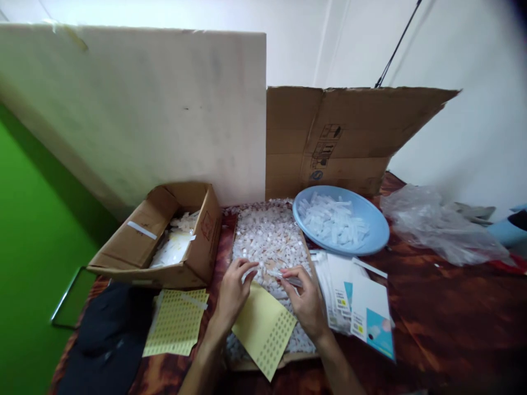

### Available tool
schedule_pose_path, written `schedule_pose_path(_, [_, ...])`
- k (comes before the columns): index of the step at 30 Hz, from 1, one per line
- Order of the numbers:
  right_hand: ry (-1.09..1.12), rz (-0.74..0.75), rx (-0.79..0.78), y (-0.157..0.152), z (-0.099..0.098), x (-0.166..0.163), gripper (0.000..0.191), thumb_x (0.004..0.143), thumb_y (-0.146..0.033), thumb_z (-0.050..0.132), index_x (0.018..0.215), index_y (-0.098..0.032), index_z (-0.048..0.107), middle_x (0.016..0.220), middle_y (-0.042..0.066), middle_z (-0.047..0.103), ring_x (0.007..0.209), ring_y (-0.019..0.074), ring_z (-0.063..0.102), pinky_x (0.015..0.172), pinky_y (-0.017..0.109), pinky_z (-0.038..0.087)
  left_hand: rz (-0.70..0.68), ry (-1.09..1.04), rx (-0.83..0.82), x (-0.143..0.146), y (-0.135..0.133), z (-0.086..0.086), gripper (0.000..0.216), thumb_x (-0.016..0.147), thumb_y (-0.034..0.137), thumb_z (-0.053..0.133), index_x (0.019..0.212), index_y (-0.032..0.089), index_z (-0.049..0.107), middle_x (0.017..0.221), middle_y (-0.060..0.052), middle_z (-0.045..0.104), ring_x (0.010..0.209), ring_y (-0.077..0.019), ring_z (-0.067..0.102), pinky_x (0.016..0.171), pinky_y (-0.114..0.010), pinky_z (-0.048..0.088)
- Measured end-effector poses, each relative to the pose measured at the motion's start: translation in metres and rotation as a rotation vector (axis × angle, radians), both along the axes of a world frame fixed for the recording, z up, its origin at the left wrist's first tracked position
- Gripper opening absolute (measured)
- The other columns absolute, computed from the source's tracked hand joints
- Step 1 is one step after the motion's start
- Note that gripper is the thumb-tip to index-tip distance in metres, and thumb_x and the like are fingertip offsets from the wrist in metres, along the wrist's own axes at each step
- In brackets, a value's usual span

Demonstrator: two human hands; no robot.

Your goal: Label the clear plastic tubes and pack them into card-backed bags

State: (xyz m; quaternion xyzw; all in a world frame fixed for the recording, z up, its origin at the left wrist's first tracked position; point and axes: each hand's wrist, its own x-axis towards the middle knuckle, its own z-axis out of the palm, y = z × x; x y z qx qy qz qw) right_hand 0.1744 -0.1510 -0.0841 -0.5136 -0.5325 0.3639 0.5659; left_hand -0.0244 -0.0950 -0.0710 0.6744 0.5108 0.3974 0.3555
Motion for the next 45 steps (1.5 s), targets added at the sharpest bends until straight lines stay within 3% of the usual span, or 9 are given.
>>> schedule_pose_path(11, [0.274, 0.040, -0.089, -0.006, 0.003, -0.020, 0.028, 0.094, -0.047, 0.067, 0.095, -0.021, 0.058, 0.087, 0.004, 0.070, 0.075, 0.0177, 0.073, 0.072, 0.029, 0.061, 0.019, -0.386, -0.272, 0.021, -0.026, 0.007, 0.026, 0.082, 0.038, 0.078, 0.096, 0.016, 0.079, 0.092, -0.010, 0.080, 0.087, -0.0257, 0.075, 0.083, -0.036, 0.057])
schedule_pose_path(16, [0.376, 0.036, -0.362, -0.003, 0.001, -0.005, 0.050, 0.091, -0.070, 0.055, 0.080, -0.021, 0.050, 0.044, -0.009, 0.050, 0.027, 0.0063, 0.039, 0.030, 0.016, 0.025, -0.133, -0.542, -0.249, 0.032, -0.037, 0.009, 0.040, 0.079, 0.028, 0.083, 0.118, 0.027, 0.076, 0.132, -0.009, 0.070, 0.127, -0.0276, 0.063, 0.111, -0.040, 0.045])
schedule_pose_path(19, [0.375, -0.002, -0.300, -0.006, 0.005, -0.001, 0.048, 0.087, -0.066, 0.066, 0.081, -0.020, 0.052, 0.053, -0.006, 0.058, 0.036, 0.0063, 0.049, 0.037, 0.015, 0.037, -0.111, -0.922, -0.320, 0.048, -0.042, 0.016, 0.063, 0.081, 0.035, 0.083, 0.139, 0.033, 0.060, 0.146, -0.008, 0.058, 0.127, -0.0225, 0.061, 0.107, -0.034, 0.048])
schedule_pose_path(22, [0.423, 0.027, -0.317, -0.015, 0.009, -0.005, 0.047, 0.085, -0.064, 0.069, 0.082, -0.021, 0.052, 0.051, -0.007, 0.056, 0.035, 0.0063, 0.047, 0.036, 0.016, 0.035, 0.023, -1.182, -0.360, 0.068, -0.044, 0.030, 0.041, 0.092, 0.043, 0.070, 0.128, 0.024, 0.066, 0.114, -0.005, 0.066, 0.083, -0.0085, 0.064, 0.081, -0.019, 0.053])
schedule_pose_path(26, [0.664, 0.128, -0.458, -0.026, 0.013, -0.010, 0.053, 0.086, -0.075, 0.057, 0.085, -0.022, 0.053, 0.046, -0.010, 0.046, 0.029, 0.0063, 0.034, 0.030, 0.018, 0.024, -0.035, -1.275, -0.384, 0.086, -0.039, 0.050, 0.030, 0.092, 0.039, 0.070, 0.114, 0.020, 0.069, 0.082, 0.004, 0.054, 0.046, 0.0001, 0.034, 0.045, -0.013, 0.035])
schedule_pose_path(31, [0.347, -0.069, -0.173, -0.034, 0.016, 0.006, 0.045, 0.078, -0.056, 0.080, 0.101, -0.022, 0.063, 0.086, 0.002, 0.068, 0.063, 0.0124, 0.063, 0.057, 0.022, 0.052, -0.018, -1.374, -0.350, 0.096, -0.033, 0.061, 0.023, 0.093, 0.035, 0.066, 0.106, 0.017, 0.069, 0.073, 0.005, 0.047, 0.045, -0.0021, 0.033, 0.045, -0.015, 0.035])
schedule_pose_path(38, [0.370, 0.212, -0.430, -0.038, 0.015, 0.024, 0.057, 0.095, -0.067, 0.048, 0.065, -0.019, 0.059, 0.039, -0.008, 0.039, 0.024, 0.0080, 0.027, 0.028, 0.024, 0.027, -0.317, -1.214, -0.366, 0.100, -0.033, 0.060, 0.032, 0.090, 0.046, 0.066, 0.103, 0.017, 0.070, 0.059, 0.005, 0.047, 0.038, -0.0029, 0.025, 0.040, -0.018, 0.026])
schedule_pose_path(41, [0.270, 0.030, -0.233, -0.039, 0.020, 0.024, 0.035, 0.088, -0.054, 0.068, 0.085, -0.020, 0.068, 0.063, 0.000, 0.063, 0.053, 0.0143, 0.061, 0.054, 0.026, 0.052, -0.080, -1.276, -0.344, 0.104, -0.037, 0.064, 0.027, 0.089, 0.042, 0.065, 0.092, 0.016, 0.069, 0.063, 0.003, 0.052, 0.046, -0.0055, 0.039, 0.048, -0.018, 0.037])
schedule_pose_path(45, [0.089, -0.085, 0.087, -0.046, 0.024, 0.015, 0.017, 0.089, -0.040, 0.071, 0.092, -0.023, 0.072, 0.090, 0.007, 0.072, 0.090, 0.0224, 0.068, 0.083, 0.035, 0.055, -0.015, -1.252, -0.329, 0.100, -0.051, 0.077, 0.030, 0.089, 0.047, 0.061, 0.081, 0.018, 0.063, 0.055, 0.005, 0.046, 0.042, -0.0057, 0.033, 0.043, -0.018, 0.029])
